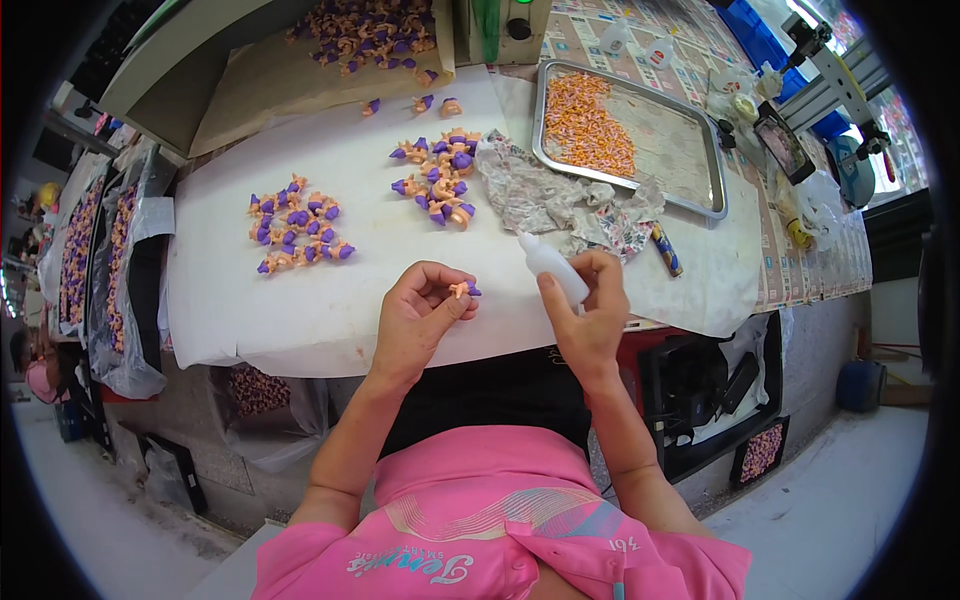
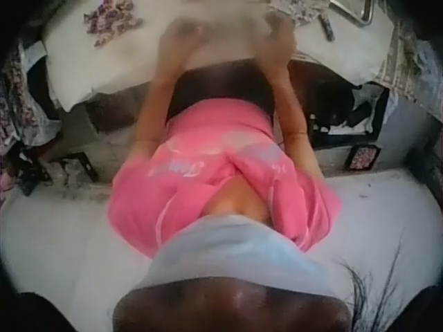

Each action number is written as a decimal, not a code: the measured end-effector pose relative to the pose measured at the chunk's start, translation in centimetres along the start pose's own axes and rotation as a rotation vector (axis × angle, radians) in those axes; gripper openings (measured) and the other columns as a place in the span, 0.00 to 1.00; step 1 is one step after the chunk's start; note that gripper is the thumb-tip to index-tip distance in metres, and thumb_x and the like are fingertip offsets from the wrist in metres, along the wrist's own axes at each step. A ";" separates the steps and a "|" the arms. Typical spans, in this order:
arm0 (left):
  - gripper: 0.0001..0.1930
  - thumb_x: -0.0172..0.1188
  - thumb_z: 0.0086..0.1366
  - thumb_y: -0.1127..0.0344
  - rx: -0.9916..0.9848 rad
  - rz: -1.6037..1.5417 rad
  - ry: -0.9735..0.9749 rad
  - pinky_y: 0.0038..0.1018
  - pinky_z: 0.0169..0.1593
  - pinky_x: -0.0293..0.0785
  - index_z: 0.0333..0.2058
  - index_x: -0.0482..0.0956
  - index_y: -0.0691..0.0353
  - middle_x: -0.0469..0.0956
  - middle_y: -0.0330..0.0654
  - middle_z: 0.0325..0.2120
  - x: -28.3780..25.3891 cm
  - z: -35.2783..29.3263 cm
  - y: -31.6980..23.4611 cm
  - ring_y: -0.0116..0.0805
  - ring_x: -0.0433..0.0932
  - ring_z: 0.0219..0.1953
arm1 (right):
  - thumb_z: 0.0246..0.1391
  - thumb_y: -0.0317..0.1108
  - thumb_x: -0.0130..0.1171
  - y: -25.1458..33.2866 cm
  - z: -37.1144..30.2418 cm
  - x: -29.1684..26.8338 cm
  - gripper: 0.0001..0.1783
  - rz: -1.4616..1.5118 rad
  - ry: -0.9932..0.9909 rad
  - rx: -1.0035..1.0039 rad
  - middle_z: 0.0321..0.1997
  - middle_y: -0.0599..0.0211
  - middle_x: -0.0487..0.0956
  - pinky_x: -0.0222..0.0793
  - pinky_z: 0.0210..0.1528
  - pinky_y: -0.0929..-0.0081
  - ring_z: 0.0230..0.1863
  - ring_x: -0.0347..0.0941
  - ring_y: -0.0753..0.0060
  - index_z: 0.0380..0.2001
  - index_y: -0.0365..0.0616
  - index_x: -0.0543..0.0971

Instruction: Applying glue and attaching small orange pieces to flower-shaped toy components at a factory workstation.

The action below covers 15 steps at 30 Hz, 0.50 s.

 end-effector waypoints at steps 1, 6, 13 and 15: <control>0.09 0.61 0.63 0.76 0.003 0.002 -0.012 0.23 0.44 0.77 0.41 0.73 0.67 0.77 0.42 0.40 0.2 0.1 0.0 0.26 0.78 0.37 | 0.50 0.26 0.67 -0.2 0.3 0.0 0.17 -0.004 -0.005 -0.001 0.33 0.65 0.71 0.67 0.34 0.75 0.31 0.69 0.75 0.39 0.36 0.70; 0.09 0.61 0.63 0.75 -0.015 0.002 -0.008 0.22 0.44 0.77 0.41 0.73 0.67 0.77 0.43 0.40 1.8 0.7 -0.2 0.26 0.78 0.37 | 0.48 0.27 0.66 -0.8 2.8 -0.5 0.15 -0.335 -0.048 -0.168 0.31 0.64 0.71 0.66 0.35 0.71 0.30 0.69 0.68 0.36 0.38 0.70; 0.09 0.61 0.63 0.74 -0.014 0.007 -0.018 0.22 0.44 0.78 0.41 0.72 0.66 0.77 0.44 0.41 2.4 1.2 -0.4 0.26 0.78 0.37 | 0.47 0.26 0.65 0.1 5.2 -1.4 0.13 -0.527 -0.015 -0.262 0.31 0.59 0.72 0.64 0.41 0.65 0.38 0.68 0.57 0.35 0.39 0.73; 0.09 0.61 0.63 0.74 -0.012 -0.003 -0.017 0.22 0.44 0.78 0.41 0.72 0.66 0.77 0.44 0.41 2.2 1.1 -0.5 0.26 0.78 0.37 | 0.48 0.26 0.64 1.0 6.4 -1.8 0.11 -0.524 -0.055 -0.306 0.32 0.59 0.72 0.63 0.42 0.65 0.39 0.68 0.57 0.35 0.39 0.74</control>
Point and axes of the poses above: each hand's wrist, its own z-axis towards the middle knuckle, its own x-axis out of the palm, y = z × x, the point moved 4 cm from there along z, towards the middle knuckle
